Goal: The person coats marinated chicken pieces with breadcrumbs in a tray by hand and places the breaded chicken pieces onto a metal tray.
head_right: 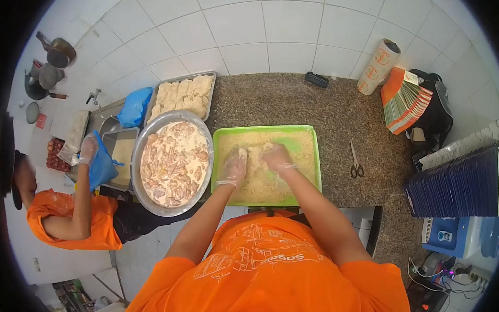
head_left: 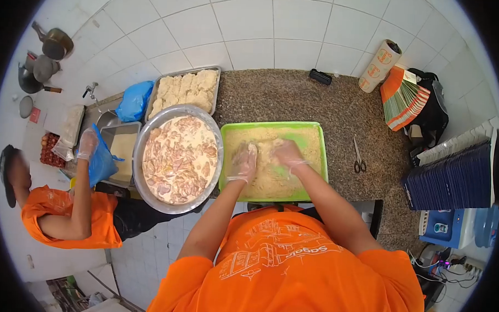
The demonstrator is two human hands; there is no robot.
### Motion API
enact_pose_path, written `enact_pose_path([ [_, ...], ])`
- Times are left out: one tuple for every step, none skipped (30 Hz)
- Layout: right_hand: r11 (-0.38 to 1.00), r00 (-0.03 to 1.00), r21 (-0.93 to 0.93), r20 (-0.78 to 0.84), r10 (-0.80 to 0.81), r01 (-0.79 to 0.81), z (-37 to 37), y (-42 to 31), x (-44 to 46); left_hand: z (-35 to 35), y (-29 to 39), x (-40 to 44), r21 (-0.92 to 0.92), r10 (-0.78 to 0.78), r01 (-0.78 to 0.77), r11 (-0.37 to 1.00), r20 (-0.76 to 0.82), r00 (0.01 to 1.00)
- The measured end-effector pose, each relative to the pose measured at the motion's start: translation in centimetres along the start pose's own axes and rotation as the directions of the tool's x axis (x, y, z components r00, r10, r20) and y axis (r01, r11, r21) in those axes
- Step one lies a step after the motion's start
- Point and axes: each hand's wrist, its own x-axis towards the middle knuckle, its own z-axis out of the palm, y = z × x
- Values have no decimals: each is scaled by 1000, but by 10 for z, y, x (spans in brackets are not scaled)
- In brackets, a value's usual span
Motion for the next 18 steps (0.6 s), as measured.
enact_pose_path([
  [996, 993, -61, -88, -76, 71, -9, -15, -7, -22, 13, -15, 264, 33, -60, 963, 105, 994],
  [983, 973, -128, -169, -156, 135, -14, -30, -16, -33, 16, -26, 258, 26, -52, 965, 100, 995],
  [982, 974, -135, -162, -157, 136, -17, -45, -25, -41, 17, -36, 357, 148, -208, 911, 187, 971],
  [959, 965, -210, -141, -221, 189, -20, -59, -33, -47, 19, -44, 437, 258, -365, 822, 285, 923],
  [929, 952, -281, -119, -281, 239, -23, -65, -37, -51, 23, -51, 434, 260, -365, 824, 283, 923],
  [929, 952, -283, -122, -279, 237, -24, -63, -39, -54, 27, -58, 414, 265, -354, 839, 258, 929],
  [848, 944, -439, -5, -331, 296, -26, -58, -43, -61, 36, -64, 393, 271, -345, 852, 234, 934],
  [739, 926, -570, 118, -357, 358, -28, -52, -48, -67, 46, -70, 391, 272, -349, 852, 240, 932],
  [742, 928, -569, 114, -354, 353, -28, -47, -57, -79, 65, -79, 466, 126, -263, 845, 304, 944],
  [689, 980, -697, 138, -143, 199, -29, -43, -67, -83, 76, -83, 543, -27, -179, 820, 349, 937],
  [585, 989, -809, 127, 77, 58, -26, -37, -77, -79, 74, -83, 543, -30, -178, 821, 352, 936],
  [587, 988, -808, 128, 80, 57, -20, -25, -84, -73, 70, -82, 512, 63, -257, 819, 366, 929],
  [545, 987, -833, 151, 47, 101, -10, -5, -86, -64, 64, -81, 481, 156, -337, 809, 378, 913],
  [499, 985, -855, 173, 14, 143, 1, 19, -86, -41, 50, -74, 482, 155, -339, 808, 382, 911],
  [554, 975, -807, 124, -182, 206, 16, 54, -78, -10, 29, -63, 334, 182, -292, 896, 324, 928],
  [559, 977, -805, 120, -179, 201, 23, 57, -72, 6, 18, -60, 171, 196, -246, 954, 263, 945],
  [653, 969, -722, 112, -218, 230, 29, 56, -64, 5, 19, -57, 174, 197, -249, 953, 271, 942],
  [735, 961, -626, 99, -257, 261, 33, 54, -59, 0, 22, -51, 22, 163, -173, 985, 235, 958],
])
